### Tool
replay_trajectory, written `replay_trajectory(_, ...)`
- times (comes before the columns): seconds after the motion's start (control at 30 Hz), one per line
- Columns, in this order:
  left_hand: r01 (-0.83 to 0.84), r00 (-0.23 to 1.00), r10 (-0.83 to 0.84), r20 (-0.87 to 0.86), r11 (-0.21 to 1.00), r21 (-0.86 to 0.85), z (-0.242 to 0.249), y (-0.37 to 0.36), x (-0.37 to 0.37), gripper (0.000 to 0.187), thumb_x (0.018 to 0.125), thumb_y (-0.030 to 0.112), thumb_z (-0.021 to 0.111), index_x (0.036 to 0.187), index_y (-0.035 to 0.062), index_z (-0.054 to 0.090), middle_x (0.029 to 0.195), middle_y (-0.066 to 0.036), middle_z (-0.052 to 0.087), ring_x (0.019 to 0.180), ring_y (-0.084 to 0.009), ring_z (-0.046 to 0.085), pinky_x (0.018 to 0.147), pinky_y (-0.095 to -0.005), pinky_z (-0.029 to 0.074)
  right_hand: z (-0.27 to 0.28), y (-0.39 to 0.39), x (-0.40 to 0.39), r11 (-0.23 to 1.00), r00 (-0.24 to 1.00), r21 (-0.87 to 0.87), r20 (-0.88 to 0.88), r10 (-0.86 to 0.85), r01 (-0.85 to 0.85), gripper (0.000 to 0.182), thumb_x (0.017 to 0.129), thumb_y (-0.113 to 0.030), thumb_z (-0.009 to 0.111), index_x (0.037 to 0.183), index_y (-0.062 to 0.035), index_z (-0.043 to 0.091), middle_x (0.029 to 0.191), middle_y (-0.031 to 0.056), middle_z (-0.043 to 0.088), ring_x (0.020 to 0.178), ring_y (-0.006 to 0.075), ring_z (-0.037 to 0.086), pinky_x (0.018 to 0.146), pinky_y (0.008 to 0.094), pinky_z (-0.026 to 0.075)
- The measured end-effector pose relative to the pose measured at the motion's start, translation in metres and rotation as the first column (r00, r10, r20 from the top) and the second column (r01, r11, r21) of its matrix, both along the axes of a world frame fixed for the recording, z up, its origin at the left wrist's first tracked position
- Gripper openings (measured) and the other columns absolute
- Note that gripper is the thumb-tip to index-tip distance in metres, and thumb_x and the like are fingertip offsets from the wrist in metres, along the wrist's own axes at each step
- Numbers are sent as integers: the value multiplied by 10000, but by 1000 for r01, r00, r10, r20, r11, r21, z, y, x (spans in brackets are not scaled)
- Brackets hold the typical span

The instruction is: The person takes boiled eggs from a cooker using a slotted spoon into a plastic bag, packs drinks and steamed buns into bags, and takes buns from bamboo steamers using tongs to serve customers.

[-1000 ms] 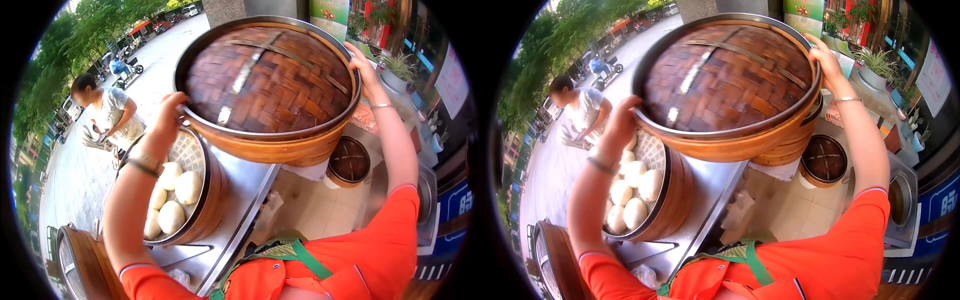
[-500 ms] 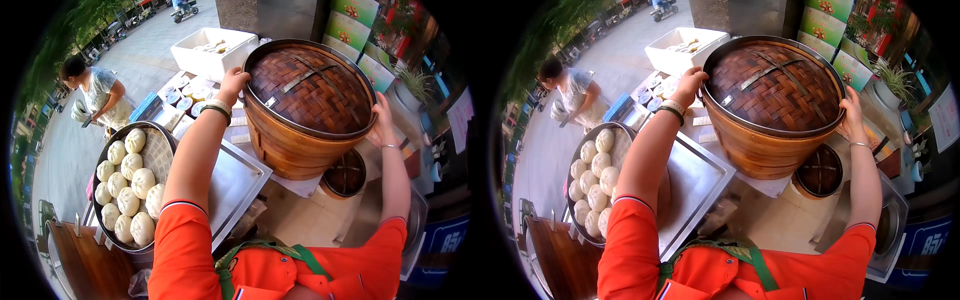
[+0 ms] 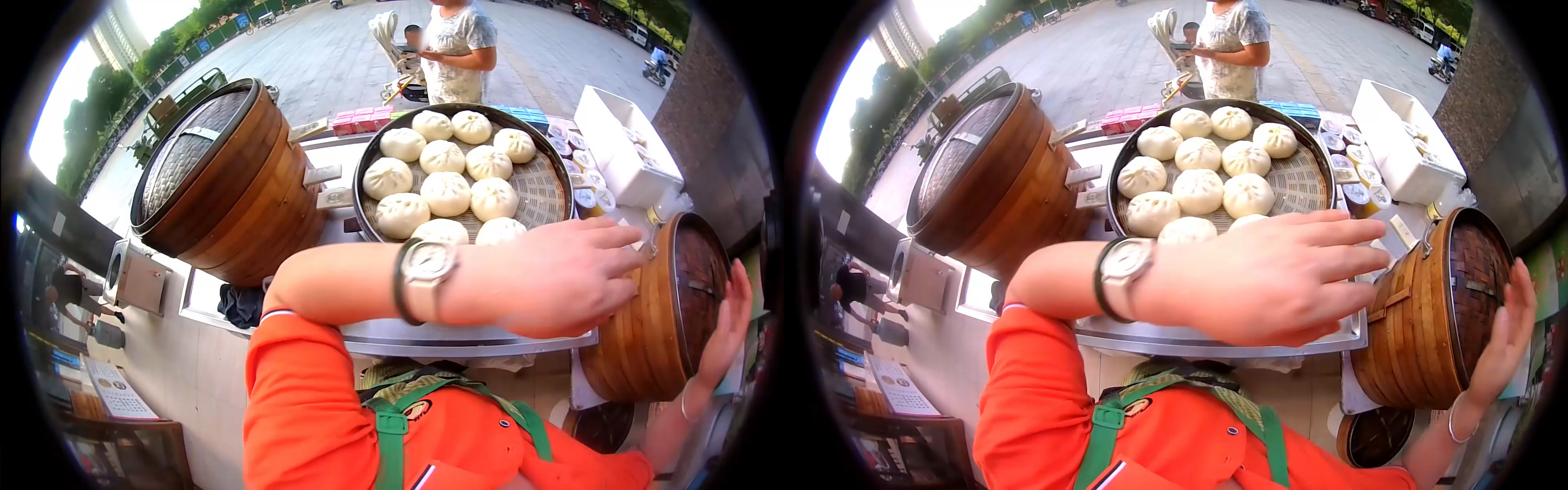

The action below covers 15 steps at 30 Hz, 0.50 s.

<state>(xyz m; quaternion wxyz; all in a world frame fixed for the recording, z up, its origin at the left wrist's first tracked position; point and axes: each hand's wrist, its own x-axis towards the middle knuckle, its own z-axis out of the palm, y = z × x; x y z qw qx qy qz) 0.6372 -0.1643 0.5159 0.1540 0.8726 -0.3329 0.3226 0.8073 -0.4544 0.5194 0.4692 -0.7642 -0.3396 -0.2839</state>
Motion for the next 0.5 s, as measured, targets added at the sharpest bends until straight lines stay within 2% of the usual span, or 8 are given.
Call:
replay_trajectory(0.03, -106, 977, 98, 190, 994, 32, 1, 21, -42, 285, 736, 143, 585, 988, 9, 579, 1003, -148, 614, 969, -350, 580, 879, -412, 445, -1, 40, -19, 971, 971, -84, -101, 215, -223, 386, 857, -56, 411, 1238, 6, 426, 1318, 122, 411, 1241, 221, 366, 1029, 345, 268)
replay_trajectory(0.1, -368, 906, 342, 250, 928, 61, 9, 71, -133, 144, 775, 32, 529, 887, -2, 612, 1003, -146, 620, 939, -322, 601, 826, -399, 478, -1, 119, -56, 754, 755, -166, -337, 563, -636, 397, 785, -42, 471, 1178, 9, 463, 1280, 120, 444, 1212, 229, 398, 1007, 353, 290)
replay_trajectory(0.2, -697, 507, 737, 446, 656, -292, -6, 154, -269, 188, 789, -48, 440, 930, -38, 565, 954, -184, 609, 919, -305, 591, 800, -363, 483, 1, 228, -115, 517, 657, -421, -331, 677, -745, 405, 762, -54, 525, 1161, -4, 475, 1238, 138, 459, 1154, 269, 446, 966, 350, 341)
replay_trajectory(0.27, -574, 114, 894, 433, 415, -706, -33, 226, -358, 221, 865, -12, 337, 968, -49, 529, 976, -168, 597, 903, -247, 582, 838, -338, 470, -19, 301, -148, 444, 616, -515, -225, 755, -733, 409, 757, -65, 546, 1155, -6, 475, 1206, 150, 470, 1123, 301, 458, 956, 348, 356)
replay_trajectory(0.33, -264, -49, 985, 167, 149, -953, -58, 294, -438, 224, 892, 58, 352, 1025, -34, 508, 1019, -114, 549, 990, -188, 521, 874, -318, 437, -41, 381, -176, 455, 609, -576, -96, 787, -679, 428, 752, -81, 560, 1162, -3, 469, 1193, 162, 473, 1115, 320, 451, 963, 361, 351)
replay_trajectory(0.4, -46, 39, 977, -207, -205, -978, -106, 367, -516, 281, 909, 151, 390, 1124, -18, 456, 1109, -103, 506, 1078, -196, 469, 952, -326, 345, -62, 459, -199, 475, 639, -644, -27, 769, -599, 482, 747, -104, 578, 1199, -6, 440, 1216, 174, 457, 1148, 325, 420, 983, 382, 335)
replay_trajectory(0.43, 15, 259, 903, -344, -360, -933, -147, 410, -562, 340, 915, 187, 405, 1178, -25, 431, 1196, -123, 476, 1126, -220, 452, 963, -324, 335, -73, 497, -208, 487, 670, -670, -21, 742, -561, 519, 747, -119, 588, 1226, -11, 418, 1242, 177, 440, 1180, 322, 395, 998, 391, 323)
replay_trajectory(0.5, 29, 605, 744, -283, -376, -926, -173, 434, -570, 447, 920, 254, 441, 1266, -23, 382, 1280, -174, 441, 1162, -285, 449, 987, -398, 362, -104, 564, -213, 654, 728, -662, 235, 644, -365, 489, 715, -66, 555, 1183, 13, 438, 1176, 205, 469, 1145, 352, 417, 975, 406, 341)
